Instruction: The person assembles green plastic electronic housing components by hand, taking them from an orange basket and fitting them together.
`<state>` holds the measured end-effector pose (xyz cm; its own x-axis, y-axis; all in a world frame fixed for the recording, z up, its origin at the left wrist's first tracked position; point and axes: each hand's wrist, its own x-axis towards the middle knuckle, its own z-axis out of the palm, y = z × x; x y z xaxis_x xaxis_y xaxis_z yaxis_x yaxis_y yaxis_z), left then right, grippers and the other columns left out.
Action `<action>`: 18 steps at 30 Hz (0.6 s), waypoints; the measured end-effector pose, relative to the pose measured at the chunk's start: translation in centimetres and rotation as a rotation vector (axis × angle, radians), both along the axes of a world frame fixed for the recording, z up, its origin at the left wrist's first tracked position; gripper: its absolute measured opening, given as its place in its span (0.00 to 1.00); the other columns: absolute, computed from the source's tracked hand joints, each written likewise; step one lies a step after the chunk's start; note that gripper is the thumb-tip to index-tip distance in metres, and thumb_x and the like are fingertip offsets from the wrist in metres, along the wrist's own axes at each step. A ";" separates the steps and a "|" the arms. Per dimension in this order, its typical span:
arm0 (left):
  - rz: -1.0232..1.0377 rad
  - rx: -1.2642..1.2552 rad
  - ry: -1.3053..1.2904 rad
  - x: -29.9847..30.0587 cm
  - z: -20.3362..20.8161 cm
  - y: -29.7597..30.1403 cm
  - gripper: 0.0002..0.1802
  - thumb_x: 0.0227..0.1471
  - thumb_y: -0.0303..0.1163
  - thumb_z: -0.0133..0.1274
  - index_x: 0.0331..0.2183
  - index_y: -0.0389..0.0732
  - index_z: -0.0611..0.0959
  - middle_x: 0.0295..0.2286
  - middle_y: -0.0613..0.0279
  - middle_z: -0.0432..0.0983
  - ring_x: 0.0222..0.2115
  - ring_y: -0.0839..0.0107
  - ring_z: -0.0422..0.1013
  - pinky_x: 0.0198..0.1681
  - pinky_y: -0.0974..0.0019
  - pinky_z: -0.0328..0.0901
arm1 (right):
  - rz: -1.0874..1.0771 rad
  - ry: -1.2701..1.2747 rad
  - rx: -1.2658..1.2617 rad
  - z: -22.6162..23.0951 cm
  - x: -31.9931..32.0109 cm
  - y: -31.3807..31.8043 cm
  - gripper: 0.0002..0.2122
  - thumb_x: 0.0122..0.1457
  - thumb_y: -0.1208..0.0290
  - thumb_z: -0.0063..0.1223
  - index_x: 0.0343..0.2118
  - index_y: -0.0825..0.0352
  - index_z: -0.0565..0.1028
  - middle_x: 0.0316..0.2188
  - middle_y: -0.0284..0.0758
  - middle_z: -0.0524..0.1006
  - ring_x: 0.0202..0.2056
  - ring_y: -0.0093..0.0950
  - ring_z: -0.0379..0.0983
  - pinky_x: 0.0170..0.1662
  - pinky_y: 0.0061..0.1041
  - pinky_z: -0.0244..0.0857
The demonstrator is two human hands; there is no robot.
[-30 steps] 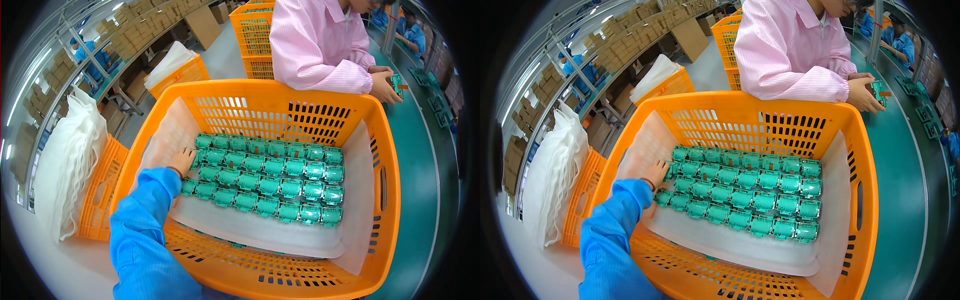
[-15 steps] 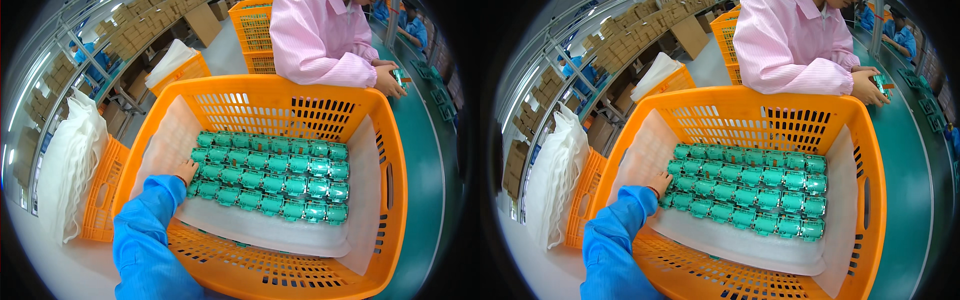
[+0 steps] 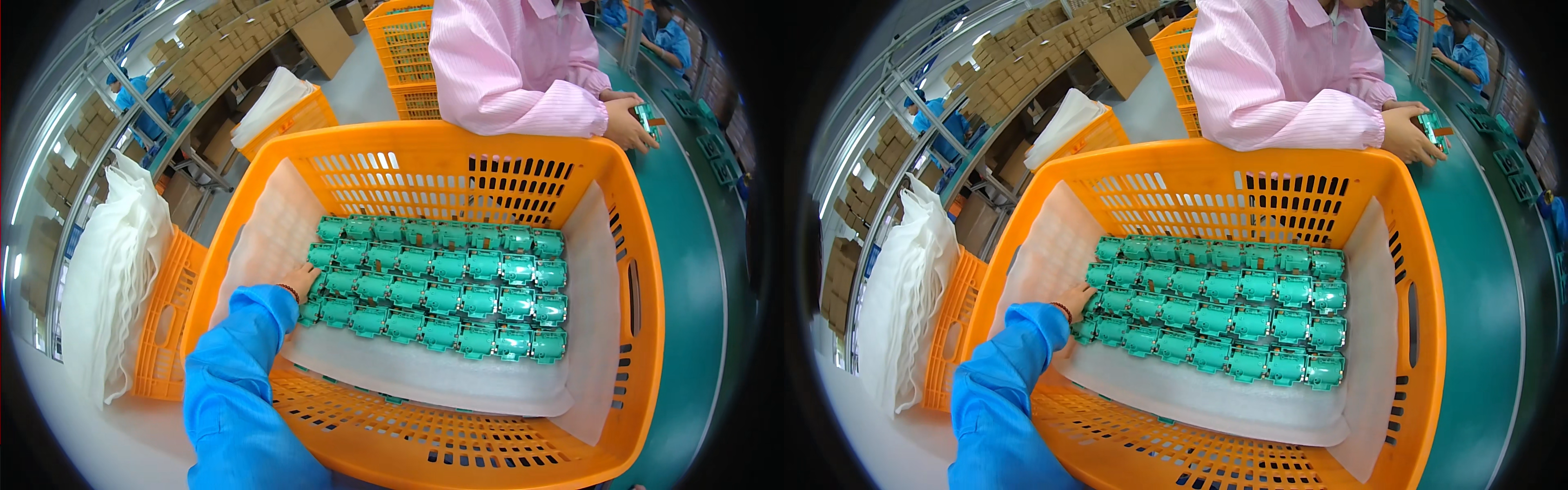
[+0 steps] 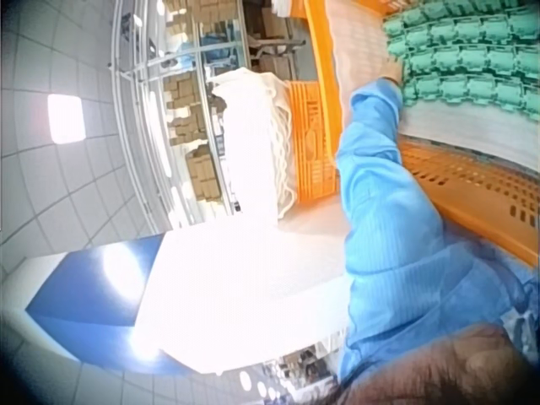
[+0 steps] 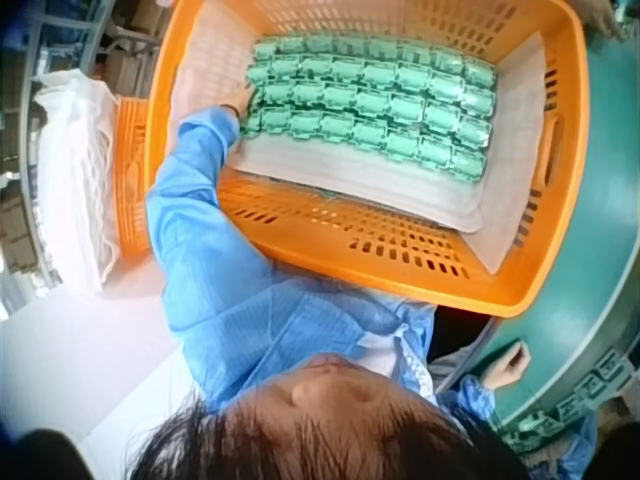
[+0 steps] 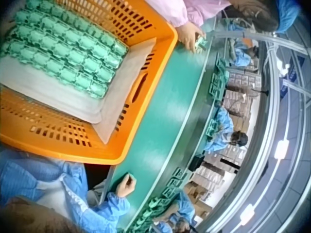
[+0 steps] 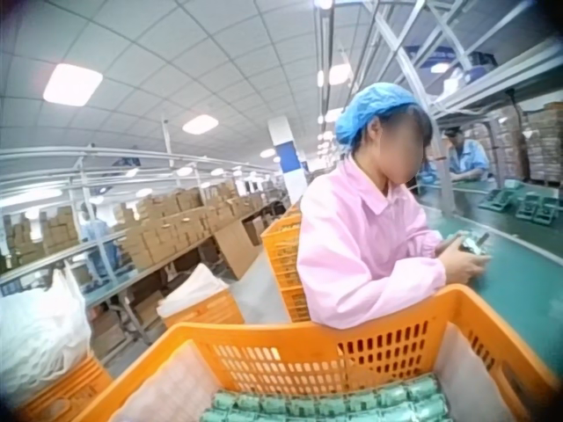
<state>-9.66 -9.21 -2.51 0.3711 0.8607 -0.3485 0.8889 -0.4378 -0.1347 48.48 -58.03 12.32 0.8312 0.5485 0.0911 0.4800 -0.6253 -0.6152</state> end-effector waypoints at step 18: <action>-0.028 -0.137 -0.119 -0.1 -0.5 2.0 0.41 0.26 0.17 0.57 0.47 0.42 0.64 0.43 0.52 0.60 0.45 0.53 0.61 0.46 0.60 0.61 | 0.074 -0.089 -0.021 0.0 -0.2 0.7 0.05 0.55 0.78 0.46 0.33 0.74 0.70 0.29 0.40 0.71 0.32 0.29 0.65 0.40 0.24 0.61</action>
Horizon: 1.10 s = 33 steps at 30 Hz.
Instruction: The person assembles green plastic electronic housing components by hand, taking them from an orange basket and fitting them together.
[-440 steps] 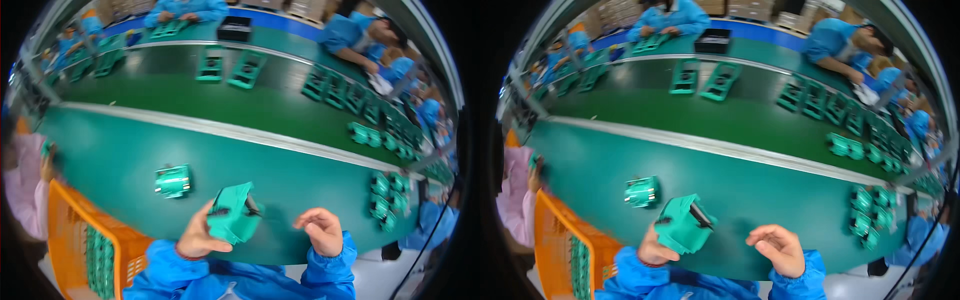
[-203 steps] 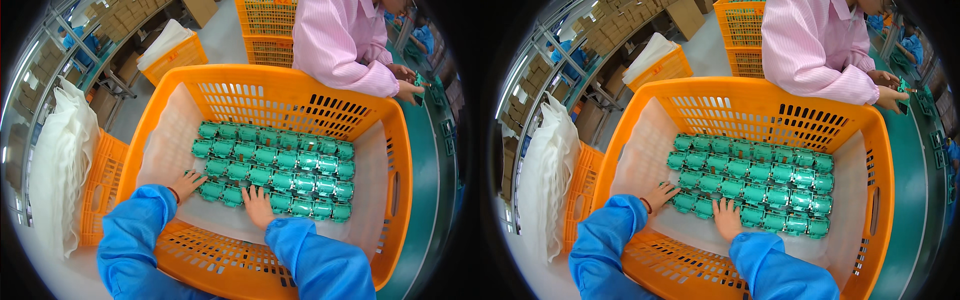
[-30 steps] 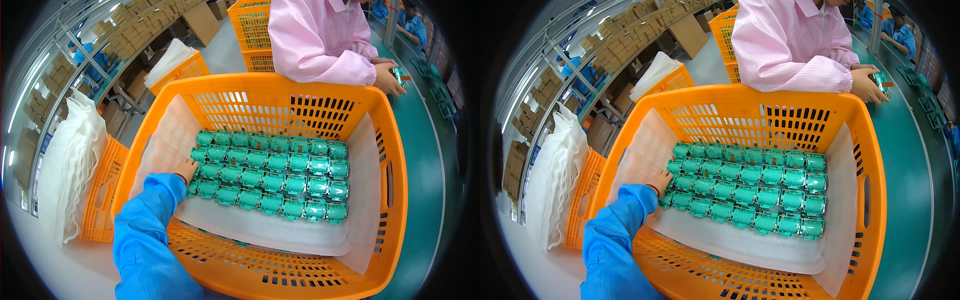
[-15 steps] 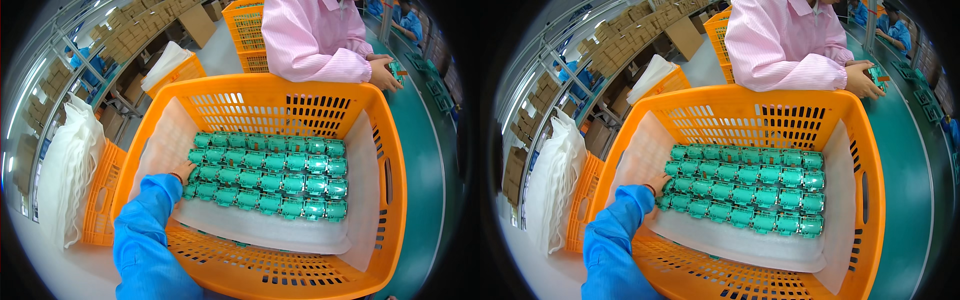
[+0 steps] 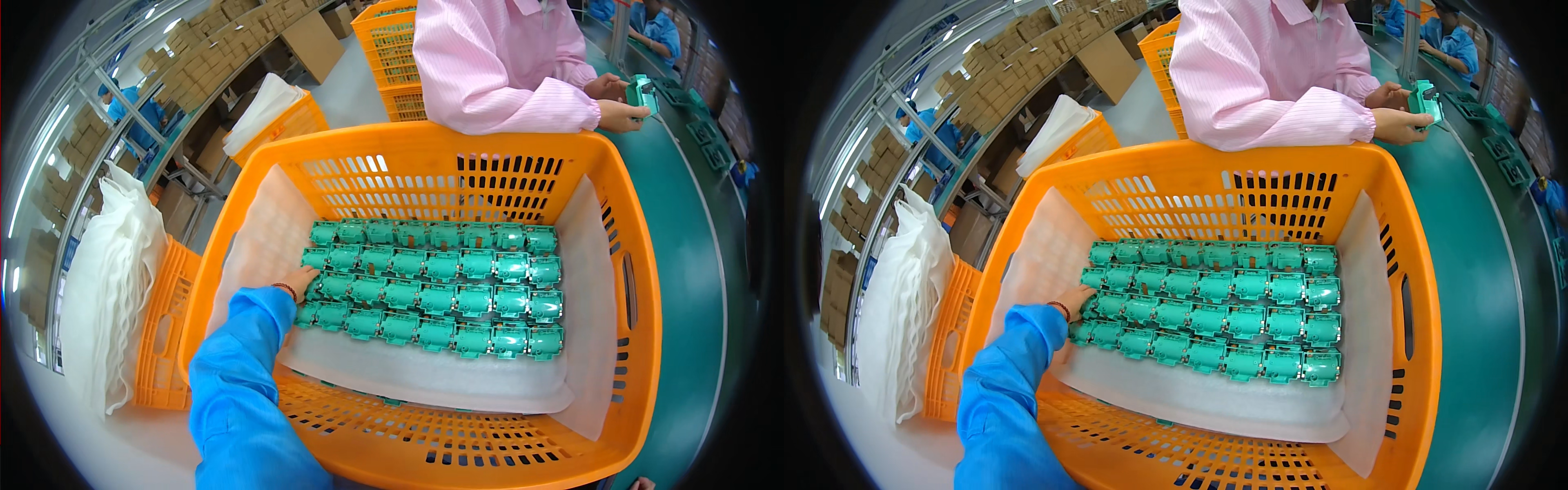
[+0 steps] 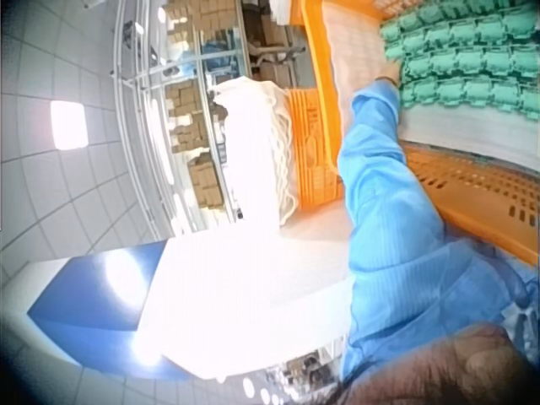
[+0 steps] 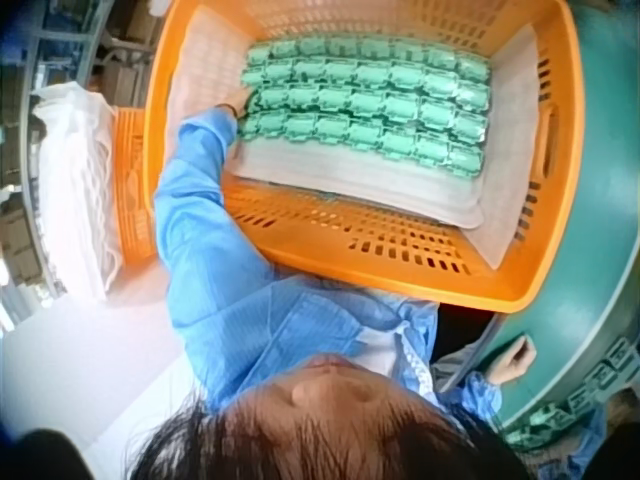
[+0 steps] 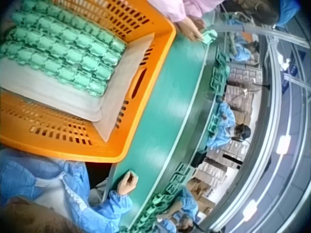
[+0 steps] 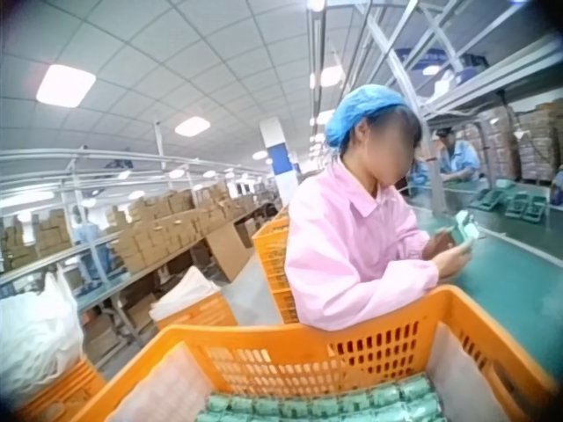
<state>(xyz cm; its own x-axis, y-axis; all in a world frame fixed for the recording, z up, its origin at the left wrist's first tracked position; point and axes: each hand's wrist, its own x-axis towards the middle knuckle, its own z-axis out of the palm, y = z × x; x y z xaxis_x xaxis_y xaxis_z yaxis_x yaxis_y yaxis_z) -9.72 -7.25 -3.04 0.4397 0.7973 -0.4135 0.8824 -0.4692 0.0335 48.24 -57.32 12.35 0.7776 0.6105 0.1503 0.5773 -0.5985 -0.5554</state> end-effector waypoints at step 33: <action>0.126 0.810 -0.234 20.2 20.1 2.7 0.25 0.46 0.30 0.47 0.49 0.41 0.67 0.49 0.48 0.61 0.48 0.55 0.60 0.52 0.59 0.54 | 0.174 0.042 0.126 2.1 4.4 6.3 0.10 0.48 0.73 0.53 0.35 0.66 0.73 0.30 0.39 0.73 0.34 0.37 0.70 0.37 0.30 0.65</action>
